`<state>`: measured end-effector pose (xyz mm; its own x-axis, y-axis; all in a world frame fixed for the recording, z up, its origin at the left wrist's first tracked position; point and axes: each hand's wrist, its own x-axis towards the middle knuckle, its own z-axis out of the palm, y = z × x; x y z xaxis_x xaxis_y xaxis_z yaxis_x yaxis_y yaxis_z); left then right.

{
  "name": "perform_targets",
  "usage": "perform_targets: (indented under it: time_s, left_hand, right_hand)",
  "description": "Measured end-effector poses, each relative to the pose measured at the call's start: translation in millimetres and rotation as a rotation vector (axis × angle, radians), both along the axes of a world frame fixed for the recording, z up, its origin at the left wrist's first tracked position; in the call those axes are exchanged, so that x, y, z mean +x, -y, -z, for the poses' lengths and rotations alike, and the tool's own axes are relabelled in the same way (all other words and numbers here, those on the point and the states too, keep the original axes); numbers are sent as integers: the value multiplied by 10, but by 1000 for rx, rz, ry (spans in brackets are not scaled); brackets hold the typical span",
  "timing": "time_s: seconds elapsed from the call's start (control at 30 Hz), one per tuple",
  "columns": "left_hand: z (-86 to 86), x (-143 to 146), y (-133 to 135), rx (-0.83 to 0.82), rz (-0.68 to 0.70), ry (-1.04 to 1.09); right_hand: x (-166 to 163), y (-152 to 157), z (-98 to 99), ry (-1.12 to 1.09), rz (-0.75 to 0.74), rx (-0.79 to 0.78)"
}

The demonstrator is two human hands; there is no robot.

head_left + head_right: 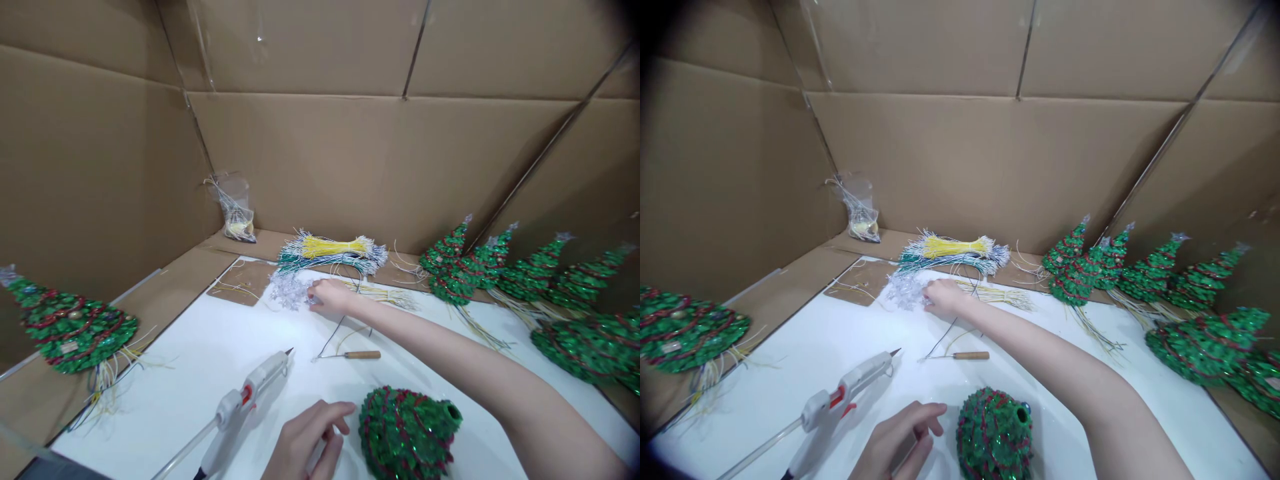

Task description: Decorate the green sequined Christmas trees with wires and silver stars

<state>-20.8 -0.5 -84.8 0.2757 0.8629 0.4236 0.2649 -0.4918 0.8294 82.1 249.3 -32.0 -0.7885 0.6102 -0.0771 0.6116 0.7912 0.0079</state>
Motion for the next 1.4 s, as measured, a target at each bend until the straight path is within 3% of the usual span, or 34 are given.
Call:
perform_targets:
  time_s: [0.67, 0.9, 1.17, 1.4]
  left_hand:
    - [-25, -9, 13, -10, 1, -8]
    - [-3, -49, -44, 78, 62, -35]
    - [-201, -63, 18, 17, 171, -99]
    - [-304, 25, 109, 112, 272, -334]
  right_hand:
    - [-42, 124, -39, -17, 8, 36]
    - [25, 211, -180, -122, 46, 20]
    - [426, 414, -471, -356, 146, 3]
    - [1137, 877, -785, -555, 245, 22]
